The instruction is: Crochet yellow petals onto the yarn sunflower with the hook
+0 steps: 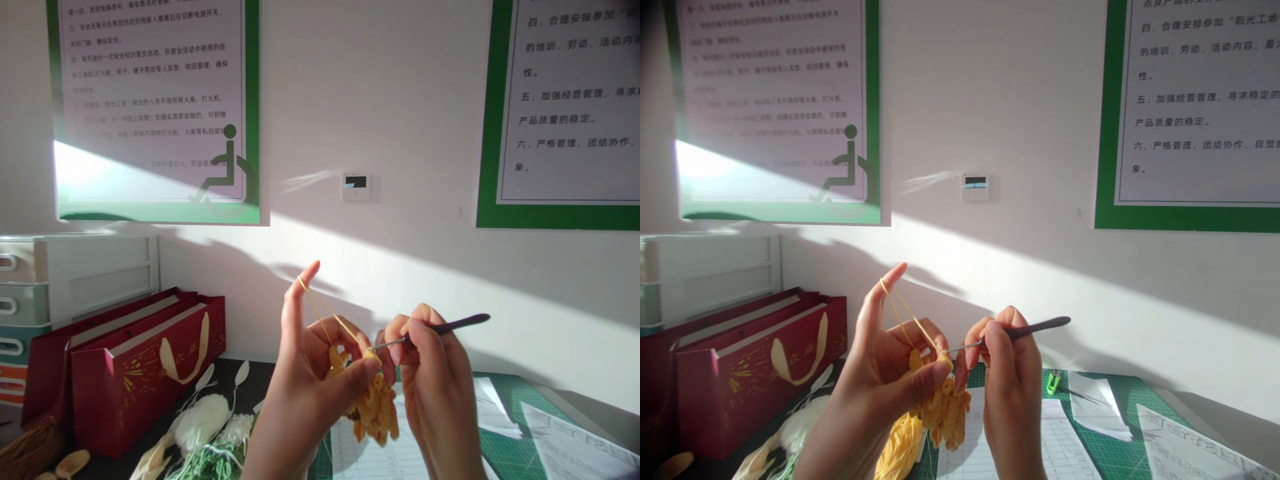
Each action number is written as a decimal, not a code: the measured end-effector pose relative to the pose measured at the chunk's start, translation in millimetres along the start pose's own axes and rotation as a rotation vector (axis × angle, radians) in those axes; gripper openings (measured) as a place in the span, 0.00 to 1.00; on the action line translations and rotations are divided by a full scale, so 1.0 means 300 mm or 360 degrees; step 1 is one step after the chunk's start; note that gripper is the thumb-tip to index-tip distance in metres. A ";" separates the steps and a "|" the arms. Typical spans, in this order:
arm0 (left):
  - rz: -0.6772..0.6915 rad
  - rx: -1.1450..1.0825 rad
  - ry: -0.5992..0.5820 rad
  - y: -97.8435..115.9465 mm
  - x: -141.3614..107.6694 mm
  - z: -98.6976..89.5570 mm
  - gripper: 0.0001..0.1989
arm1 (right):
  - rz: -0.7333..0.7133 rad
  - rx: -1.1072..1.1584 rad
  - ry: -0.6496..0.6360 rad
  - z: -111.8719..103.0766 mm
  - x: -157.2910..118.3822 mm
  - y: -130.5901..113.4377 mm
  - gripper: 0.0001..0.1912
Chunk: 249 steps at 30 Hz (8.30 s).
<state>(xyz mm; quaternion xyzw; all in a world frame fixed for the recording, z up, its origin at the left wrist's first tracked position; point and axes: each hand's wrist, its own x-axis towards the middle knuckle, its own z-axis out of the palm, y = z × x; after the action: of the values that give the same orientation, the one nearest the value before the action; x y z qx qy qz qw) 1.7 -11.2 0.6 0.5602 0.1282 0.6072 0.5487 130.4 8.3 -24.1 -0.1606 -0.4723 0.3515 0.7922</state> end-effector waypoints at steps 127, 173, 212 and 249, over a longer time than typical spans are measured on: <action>0.0028 -0.0192 0.0298 -0.034 0.015 0.025 0.56 | -0.0980 -0.0803 -0.0359 -0.059 0.029 0.042 0.09; -0.0190 -0.0063 -0.0058 -0.005 0.020 -0.038 0.49 | -0.0328 -0.0192 -0.0263 -0.049 0.032 0.052 0.07; -0.0093 0.0068 0.0057 -0.012 0.026 -0.043 0.47 | -0.1044 -0.0598 -0.0634 -0.094 0.066 0.000 0.04; 0.0171 0.0064 0.0309 -0.001 0.014 0.023 0.59 | -0.1598 -0.1053 -0.0201 -0.029 0.010 0.056 0.16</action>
<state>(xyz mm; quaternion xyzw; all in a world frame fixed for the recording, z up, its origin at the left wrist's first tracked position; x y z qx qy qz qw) 8.6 -10.7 5.0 0.5157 0.1625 0.6845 0.4889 131.9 22.9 -36.5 -0.1345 -0.6208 -0.2220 0.7397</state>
